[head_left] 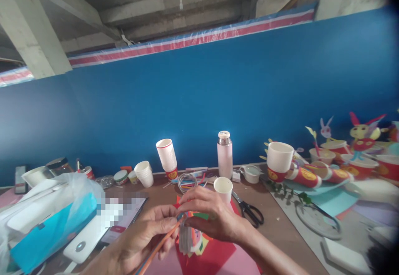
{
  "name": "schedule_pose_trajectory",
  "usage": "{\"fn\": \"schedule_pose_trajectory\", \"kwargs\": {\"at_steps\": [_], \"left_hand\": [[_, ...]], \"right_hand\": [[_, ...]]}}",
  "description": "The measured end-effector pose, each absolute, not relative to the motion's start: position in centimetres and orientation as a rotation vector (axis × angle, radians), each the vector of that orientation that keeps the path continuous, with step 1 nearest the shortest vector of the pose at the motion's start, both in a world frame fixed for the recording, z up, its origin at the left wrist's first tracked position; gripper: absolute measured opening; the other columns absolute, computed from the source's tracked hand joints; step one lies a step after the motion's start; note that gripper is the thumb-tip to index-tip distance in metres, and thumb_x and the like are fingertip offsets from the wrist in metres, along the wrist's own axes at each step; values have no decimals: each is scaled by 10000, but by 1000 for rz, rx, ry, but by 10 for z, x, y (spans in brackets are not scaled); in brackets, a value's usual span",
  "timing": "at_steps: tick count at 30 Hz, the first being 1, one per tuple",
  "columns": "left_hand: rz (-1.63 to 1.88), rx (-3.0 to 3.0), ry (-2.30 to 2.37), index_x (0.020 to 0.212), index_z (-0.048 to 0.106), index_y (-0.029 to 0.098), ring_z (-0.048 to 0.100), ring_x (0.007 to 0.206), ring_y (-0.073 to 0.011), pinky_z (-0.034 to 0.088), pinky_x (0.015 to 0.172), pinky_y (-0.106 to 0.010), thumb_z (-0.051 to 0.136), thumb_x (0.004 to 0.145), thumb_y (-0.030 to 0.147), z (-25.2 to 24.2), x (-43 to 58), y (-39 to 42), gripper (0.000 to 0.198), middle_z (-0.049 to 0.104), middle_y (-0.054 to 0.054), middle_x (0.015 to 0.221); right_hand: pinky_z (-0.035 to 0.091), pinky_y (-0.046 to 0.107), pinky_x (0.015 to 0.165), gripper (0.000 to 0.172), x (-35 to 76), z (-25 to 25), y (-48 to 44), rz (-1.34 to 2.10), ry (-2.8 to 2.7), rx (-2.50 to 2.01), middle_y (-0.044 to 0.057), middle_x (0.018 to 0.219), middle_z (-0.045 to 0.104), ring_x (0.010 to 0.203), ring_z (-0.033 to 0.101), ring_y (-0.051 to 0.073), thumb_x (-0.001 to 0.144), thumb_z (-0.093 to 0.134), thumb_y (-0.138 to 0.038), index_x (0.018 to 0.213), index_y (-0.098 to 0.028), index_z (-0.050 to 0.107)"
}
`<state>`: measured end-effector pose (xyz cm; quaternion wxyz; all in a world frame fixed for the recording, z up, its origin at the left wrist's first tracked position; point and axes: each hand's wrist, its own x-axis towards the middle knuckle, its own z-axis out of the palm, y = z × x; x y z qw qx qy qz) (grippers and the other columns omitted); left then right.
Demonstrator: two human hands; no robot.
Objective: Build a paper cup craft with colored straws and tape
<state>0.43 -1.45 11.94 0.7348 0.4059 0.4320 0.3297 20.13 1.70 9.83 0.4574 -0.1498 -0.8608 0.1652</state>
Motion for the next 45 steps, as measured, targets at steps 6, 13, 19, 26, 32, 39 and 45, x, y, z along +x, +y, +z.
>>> {"fn": "schedule_pose_trajectory", "kwargs": {"at_steps": [6,13,19,26,32,39,45], "left_hand": [[720,863,971,738,614,132,480,365,-43,327,342,-138,708,680,216,123,6,-17,139,604,4,535],[679,870,911,749,601,142,461,372,-45,324,339,-141,669,719,225,123,8,-16,112,588,4,541],[653,967,943,810,588,159,451,362,-50,320,343,-153,612,770,292,124,9,-19,141,577,9,550],[598,1443,1150,856,625,136,570,542,-147,395,464,-229,645,713,373,123,6,-21,277,636,-48,703],[513,1863,1393,677,657,170,565,576,-163,369,542,-238,497,804,282,127,7,-25,234,630,-17,583],[396,1881,1421,663,607,160,563,557,-143,372,541,-233,423,844,358,117,9,-24,325,609,4,558],[517,1706,1247,677,560,131,533,453,-98,395,477,-219,425,847,421,103,4,-15,363,629,-24,624]], "right_hand": [[437,294,845,190,198,93,17,273,-2150,-342,48,1012,630,963,559,127,856,534,-271,1026,-202,585],[454,293,793,150,197,96,16,227,-2158,-333,45,944,663,885,593,125,875,503,-276,946,-194,605],[449,272,751,167,197,95,15,177,-2177,-357,35,904,682,842,599,123,888,478,-269,910,-186,621],[398,279,680,220,197,91,16,55,-2280,-489,21,758,659,708,569,125,902,438,-280,878,-185,636],[379,264,646,255,194,91,16,81,-2322,-532,15,684,644,639,540,119,906,435,-311,846,-178,644],[392,238,650,217,195,85,16,323,-2346,-526,23,704,649,680,570,120,885,475,-283,841,-166,652],[434,215,666,231,200,79,29,881,-2068,-687,14,833,669,755,603,120,889,446,-290,974,-186,634]]}}
